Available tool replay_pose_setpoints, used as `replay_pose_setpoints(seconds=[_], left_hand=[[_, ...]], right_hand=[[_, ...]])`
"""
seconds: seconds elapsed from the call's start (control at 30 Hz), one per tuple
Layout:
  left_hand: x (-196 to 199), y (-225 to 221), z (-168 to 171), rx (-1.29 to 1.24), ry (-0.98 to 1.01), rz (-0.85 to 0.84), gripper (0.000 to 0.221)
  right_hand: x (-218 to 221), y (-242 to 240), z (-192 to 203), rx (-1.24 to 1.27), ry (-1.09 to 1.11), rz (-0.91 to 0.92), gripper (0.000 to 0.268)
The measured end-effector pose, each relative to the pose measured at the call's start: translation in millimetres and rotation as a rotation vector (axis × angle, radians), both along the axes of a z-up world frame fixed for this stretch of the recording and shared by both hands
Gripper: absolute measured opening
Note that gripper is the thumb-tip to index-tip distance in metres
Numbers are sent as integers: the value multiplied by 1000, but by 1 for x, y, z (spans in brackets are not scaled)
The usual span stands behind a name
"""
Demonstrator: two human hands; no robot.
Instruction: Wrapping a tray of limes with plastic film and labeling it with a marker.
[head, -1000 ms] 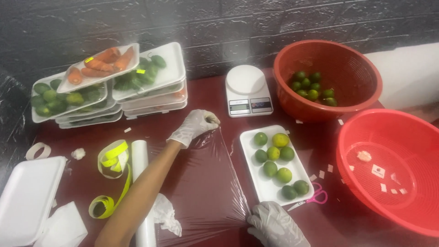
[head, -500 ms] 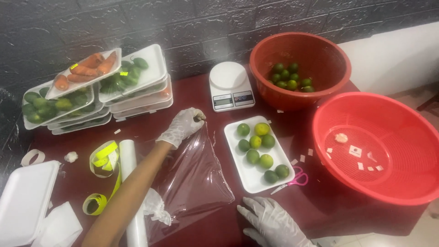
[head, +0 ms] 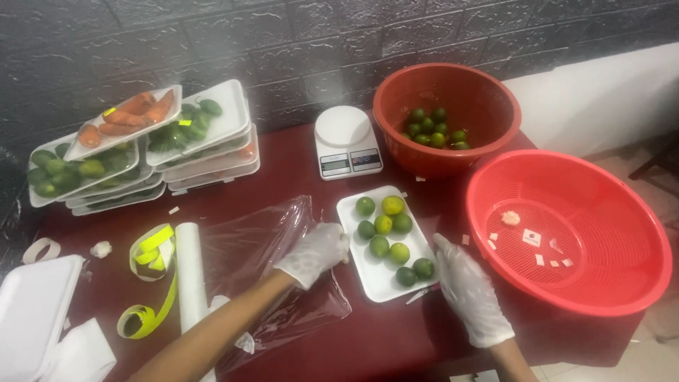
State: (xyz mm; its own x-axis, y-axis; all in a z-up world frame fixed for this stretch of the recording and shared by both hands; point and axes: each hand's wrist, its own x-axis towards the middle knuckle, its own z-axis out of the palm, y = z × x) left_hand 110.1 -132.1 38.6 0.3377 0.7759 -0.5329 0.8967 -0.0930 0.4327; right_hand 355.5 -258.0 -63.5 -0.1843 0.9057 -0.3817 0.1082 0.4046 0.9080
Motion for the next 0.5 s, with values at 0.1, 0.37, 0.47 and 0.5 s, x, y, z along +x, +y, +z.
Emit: replay_pose_setpoints(seconds=[0.1,0.37,0.47,0.5], left_hand=[[-4,0,-26,-39,-90,100,32],[-9,43,-134,80,-282,265,21],[-19,29,-95,85,-261,279,16],[-21,29,-96,83,-264,281,16]], right_hand=[[7,20,11,-83,158,-4,36],[-15,35,20,475,1940,-877,31],[-21,33,31,392,1865,-891,30],[-20,38,29,392,1861,-890,30]])
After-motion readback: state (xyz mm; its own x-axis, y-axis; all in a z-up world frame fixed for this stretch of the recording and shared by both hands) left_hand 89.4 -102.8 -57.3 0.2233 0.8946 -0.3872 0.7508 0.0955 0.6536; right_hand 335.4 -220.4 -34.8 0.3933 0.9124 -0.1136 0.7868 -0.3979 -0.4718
